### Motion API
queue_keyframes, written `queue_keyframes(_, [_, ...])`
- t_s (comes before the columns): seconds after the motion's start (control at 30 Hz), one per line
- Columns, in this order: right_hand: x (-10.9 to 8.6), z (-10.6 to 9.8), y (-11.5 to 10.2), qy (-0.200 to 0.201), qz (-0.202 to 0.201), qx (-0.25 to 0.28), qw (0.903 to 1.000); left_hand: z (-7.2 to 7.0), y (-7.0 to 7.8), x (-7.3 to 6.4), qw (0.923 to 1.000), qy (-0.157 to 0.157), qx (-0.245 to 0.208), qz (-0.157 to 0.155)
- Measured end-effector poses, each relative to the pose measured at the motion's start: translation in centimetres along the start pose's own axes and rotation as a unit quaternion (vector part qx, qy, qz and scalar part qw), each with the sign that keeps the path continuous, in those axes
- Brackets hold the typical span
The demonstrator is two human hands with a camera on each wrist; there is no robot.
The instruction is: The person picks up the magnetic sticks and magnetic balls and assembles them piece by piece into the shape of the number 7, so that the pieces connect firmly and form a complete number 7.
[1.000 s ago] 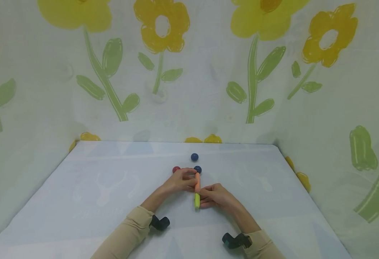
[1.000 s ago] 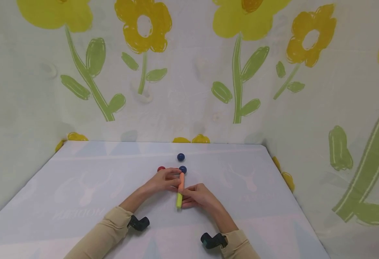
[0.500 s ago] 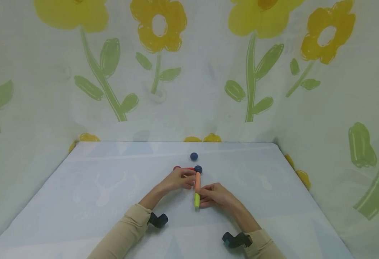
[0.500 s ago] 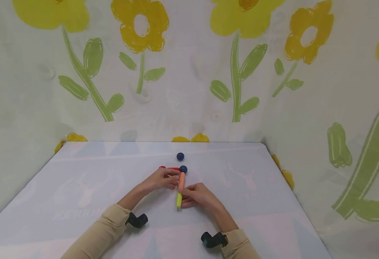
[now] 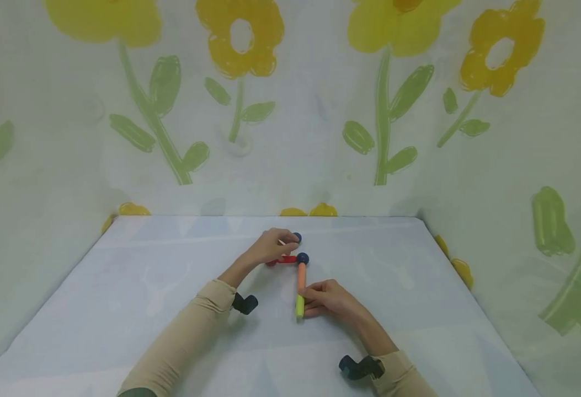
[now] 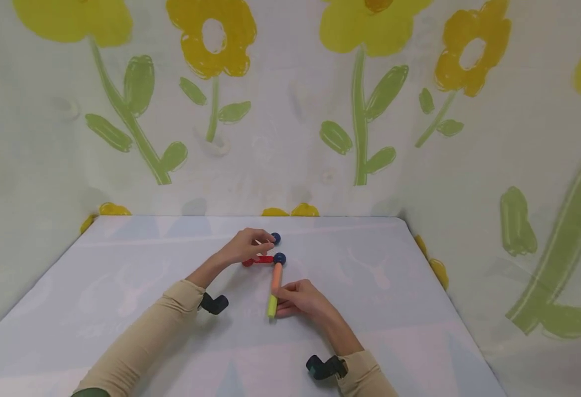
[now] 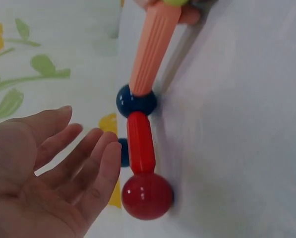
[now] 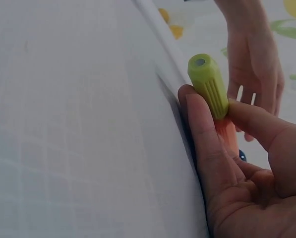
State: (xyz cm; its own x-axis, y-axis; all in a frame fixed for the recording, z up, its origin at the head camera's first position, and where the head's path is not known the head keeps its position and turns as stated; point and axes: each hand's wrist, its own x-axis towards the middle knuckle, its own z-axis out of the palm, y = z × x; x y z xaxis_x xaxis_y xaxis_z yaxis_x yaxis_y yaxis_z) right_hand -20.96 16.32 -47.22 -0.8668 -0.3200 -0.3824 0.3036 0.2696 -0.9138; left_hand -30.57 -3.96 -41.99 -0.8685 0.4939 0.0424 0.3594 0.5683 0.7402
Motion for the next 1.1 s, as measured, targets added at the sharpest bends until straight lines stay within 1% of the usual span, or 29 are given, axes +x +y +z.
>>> queue_keyframes(0.07, [0.0,0.1,-0.1,0.003,0.004,-0.005,1.0,-0.2,-0.2,0.4,0.9999,0.011,0.003,-0.013])
queue_keyframes(0.27, [-0.2,0.1,-0.3,0.006,0.005,-0.01,0.9999,-0.4,-0.9,1.6,0.9969,0.031,0.025,-0.068])
queue_keyframes(0.4, [-0.1,0.0,-0.2,0.005,0.001,-0.005,1.0,-0.5,-1.5,2.4,0.9948,0.036,0.029,-0.091])
queue_keyframes(0.57, [-0.1,0.0,-0.1,-0.003,-0.003,0.006,1.0,-0.2,-2.4,3.1,0.9934,0.028,0.034,-0.105])
queue_keyframes(0.7, [-0.1,-0.1,-0.1,-0.005,-0.007,0.014,0.9999,0.2,-2.8,3.7,0.9928,0.025,0.031,-0.113])
queue_keyframes(0.9, [-0.3,0.0,-0.2,-0.002,-0.005,0.006,1.0,0.9,-3.4,4.5,0.9909,0.025,0.038,-0.127])
queue_keyframes(1.0, [-0.3,0.0,-0.2,-0.003,-0.005,0.002,1.0,1.1,-3.3,4.7,0.9893,0.03,0.043,-0.137])
queue_keyframes(1.1, [-0.3,0.1,-0.2,0.002,-0.005,-0.001,1.0,1.0,-2.7,4.7,0.9877,0.033,0.036,-0.149])
